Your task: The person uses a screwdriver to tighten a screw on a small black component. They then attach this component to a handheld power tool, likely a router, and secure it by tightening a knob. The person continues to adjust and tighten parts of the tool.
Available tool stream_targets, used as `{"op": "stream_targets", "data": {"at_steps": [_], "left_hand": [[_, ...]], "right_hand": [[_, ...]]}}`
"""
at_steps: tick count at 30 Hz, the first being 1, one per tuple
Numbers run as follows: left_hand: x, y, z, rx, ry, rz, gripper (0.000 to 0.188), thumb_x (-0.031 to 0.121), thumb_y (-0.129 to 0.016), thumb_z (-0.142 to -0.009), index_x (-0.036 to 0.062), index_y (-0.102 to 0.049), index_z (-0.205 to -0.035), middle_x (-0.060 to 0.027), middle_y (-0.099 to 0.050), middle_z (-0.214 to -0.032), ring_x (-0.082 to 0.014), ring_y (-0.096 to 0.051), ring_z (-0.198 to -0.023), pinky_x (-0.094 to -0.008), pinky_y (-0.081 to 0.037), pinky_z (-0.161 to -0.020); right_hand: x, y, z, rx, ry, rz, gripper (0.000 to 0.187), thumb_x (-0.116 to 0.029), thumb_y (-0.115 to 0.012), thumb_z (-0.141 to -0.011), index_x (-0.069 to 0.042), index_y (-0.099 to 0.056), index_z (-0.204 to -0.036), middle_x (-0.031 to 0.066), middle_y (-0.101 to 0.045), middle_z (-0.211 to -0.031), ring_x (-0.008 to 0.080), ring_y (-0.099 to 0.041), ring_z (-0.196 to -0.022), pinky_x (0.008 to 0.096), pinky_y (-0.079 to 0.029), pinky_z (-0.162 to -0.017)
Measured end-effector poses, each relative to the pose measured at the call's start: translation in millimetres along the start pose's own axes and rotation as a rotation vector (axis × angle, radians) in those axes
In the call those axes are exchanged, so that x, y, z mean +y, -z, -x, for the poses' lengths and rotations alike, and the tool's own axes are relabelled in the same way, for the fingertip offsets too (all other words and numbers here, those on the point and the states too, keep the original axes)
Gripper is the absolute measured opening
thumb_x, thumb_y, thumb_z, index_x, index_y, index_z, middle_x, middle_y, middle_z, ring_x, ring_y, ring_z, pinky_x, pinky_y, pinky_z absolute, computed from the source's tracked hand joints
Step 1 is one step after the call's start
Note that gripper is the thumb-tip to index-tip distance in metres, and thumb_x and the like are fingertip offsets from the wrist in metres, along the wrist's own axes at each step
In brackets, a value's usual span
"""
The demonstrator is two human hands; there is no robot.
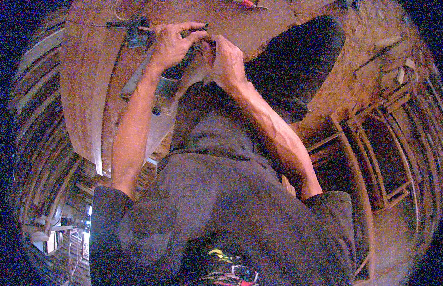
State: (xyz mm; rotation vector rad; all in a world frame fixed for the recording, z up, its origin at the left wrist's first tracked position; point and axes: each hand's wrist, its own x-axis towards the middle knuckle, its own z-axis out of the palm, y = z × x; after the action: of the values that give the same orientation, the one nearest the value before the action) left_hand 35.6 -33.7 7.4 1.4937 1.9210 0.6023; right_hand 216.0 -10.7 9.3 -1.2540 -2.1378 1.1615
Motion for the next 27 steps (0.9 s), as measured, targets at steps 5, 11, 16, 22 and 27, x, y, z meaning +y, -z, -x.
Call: {"op": "stream_targets", "data": {"at_steps": [5, 11, 16, 22, 27], "left_hand": [[4, 1, -1, -0.039, 0.021, -0.005, 0.033, 0.048, -0.069, -0.088, 0.0227, -0.081, -0.105, -0.009, -0.077, -0.09, -0.0259, -0.068, -0.086, -0.0434, -0.034, -0.092], [5, 1, -2, -0.062, 0.067, -0.01, 0.032, 0.048, -0.071, -0.087, 0.0234, -0.081, -0.104, -0.0092, -0.076, -0.083, -0.0262, -0.068, -0.082, -0.0425, -0.035, -0.091], [6, 2, -3, -0.071, 0.093, 0.0, 0.03, 0.047, -0.071, -0.087, 0.0241, -0.081, -0.104, -0.0095, -0.075, -0.079, -0.0272, -0.067, -0.078, -0.0422, -0.036, -0.091], [11, 6, -5, -0.033, 0.045, -0.056, 0.029, 0.045, -0.072, -0.086, 0.0246, -0.081, -0.103, -0.0086, -0.076, -0.082, -0.0279, -0.068, -0.08, -0.0429, -0.037, -0.093], [6, 2, -5, -0.056, 0.067, 0.015, 0.028, 0.043, -0.072, -0.085, 0.0236, -0.081, -0.103, -0.0081, -0.077, -0.087, -0.027, -0.069, -0.086, -0.0421, -0.038, -0.097]], "right_hand": [[1, 0, 1, -0.033, -0.056, -0.024, 0.022, -0.021, -0.066, -0.096, 0.001, -0.065, -0.103, 0.0219, -0.072, -0.087, 0.0389, -0.071, -0.076, 0.045, -0.056, -0.069], [-15, 8, -3, -0.107, -0.275, -0.131, 0.025, -0.024, -0.064, -0.097, 0.001, -0.068, -0.101, 0.0242, -0.072, -0.088, 0.0409, -0.071, -0.082, 0.0478, -0.056, -0.073], [-14, 5, -2, -0.079, -0.272, -0.125, 0.027, -0.025, -0.064, -0.097, 0.001, -0.068, -0.101, 0.0234, -0.072, -0.084, 0.039, -0.072, -0.077, 0.0461, -0.057, -0.07], [-14, 5, -4, -0.066, -0.289, -0.122, 0.029, -0.026, -0.065, -0.096, 0.002, -0.069, -0.1, 0.0242, -0.072, -0.086, 0.0386, -0.072, -0.079, 0.0461, -0.056, -0.072], [-10, 1, -2, -0.066, -0.307, -0.138, 0.032, -0.028, -0.066, -0.096, 0.003, -0.069, -0.102, 0.0243, -0.072, -0.088, 0.0391, -0.072, -0.082, 0.0467, -0.056, -0.074]]}}
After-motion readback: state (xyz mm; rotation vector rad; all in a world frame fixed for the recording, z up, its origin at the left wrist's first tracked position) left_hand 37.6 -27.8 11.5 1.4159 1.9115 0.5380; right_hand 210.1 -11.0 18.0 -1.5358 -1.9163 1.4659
